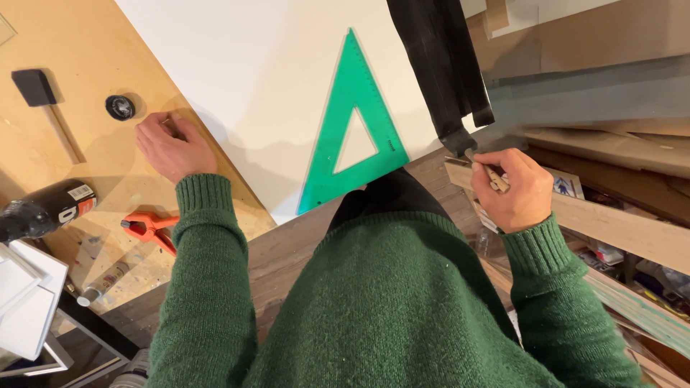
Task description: Apply black paint to a white board using a foam brush and a ruler as a guide.
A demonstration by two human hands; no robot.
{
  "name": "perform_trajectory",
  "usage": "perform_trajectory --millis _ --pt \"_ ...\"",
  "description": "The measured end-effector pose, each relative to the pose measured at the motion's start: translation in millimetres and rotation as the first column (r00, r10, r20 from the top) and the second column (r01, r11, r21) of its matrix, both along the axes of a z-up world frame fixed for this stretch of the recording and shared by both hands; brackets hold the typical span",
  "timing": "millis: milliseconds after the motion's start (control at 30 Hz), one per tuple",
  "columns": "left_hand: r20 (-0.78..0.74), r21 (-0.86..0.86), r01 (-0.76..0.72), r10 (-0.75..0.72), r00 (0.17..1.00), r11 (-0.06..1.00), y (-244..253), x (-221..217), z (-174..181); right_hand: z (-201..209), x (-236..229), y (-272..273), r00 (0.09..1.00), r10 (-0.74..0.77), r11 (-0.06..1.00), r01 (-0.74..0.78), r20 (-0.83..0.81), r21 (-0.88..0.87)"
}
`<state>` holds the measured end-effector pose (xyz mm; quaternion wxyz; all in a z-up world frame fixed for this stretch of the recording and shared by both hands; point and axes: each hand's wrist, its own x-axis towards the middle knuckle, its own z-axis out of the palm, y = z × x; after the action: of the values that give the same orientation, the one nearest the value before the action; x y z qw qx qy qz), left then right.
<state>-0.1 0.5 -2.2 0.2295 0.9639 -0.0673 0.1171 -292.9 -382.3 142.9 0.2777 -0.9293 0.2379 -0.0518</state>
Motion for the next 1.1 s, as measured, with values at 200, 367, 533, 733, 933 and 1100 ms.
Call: perform_trajectory --millis 200,367,533,733,933,1100 --pt "0.001 0.000 0.001 -0.001 1.000 1.000 0 0 1 4 -1 2 1.000 -0.008 1.000 0.008 -0.010 0.005" --pt "-0.006 -0.009 -0.008 0.008 1.000 1.000 -3 1 3 17 -2 -2 1.000 -0.007 1.000 0.006 0.007 0.023" --pt "-0.005 -0.017 -0.013 0.013 1.000 1.000 -2 0 3 30 4 -14 0.998 -0.050 0.998 0.049 0.031 0.041" --pt "0.026 0.002 0.001 -0.001 1.000 1.000 1 1 0 52 55 -32 0.988 -0.073 0.993 0.060 0.135 0.101" --pt "0.006 -0.001 -0.032 0.032 0.999 0.999 -3 0 4 40 107 -63 0.953 0.163 0.986 -0.153 0.254 -0.061" --pt "-0.015 0.000 -0.057 0.057 0.998 0.998 -3 2 1 32 165 -73 0.882 0.350 0.936 -0.313 0.315 -0.163"
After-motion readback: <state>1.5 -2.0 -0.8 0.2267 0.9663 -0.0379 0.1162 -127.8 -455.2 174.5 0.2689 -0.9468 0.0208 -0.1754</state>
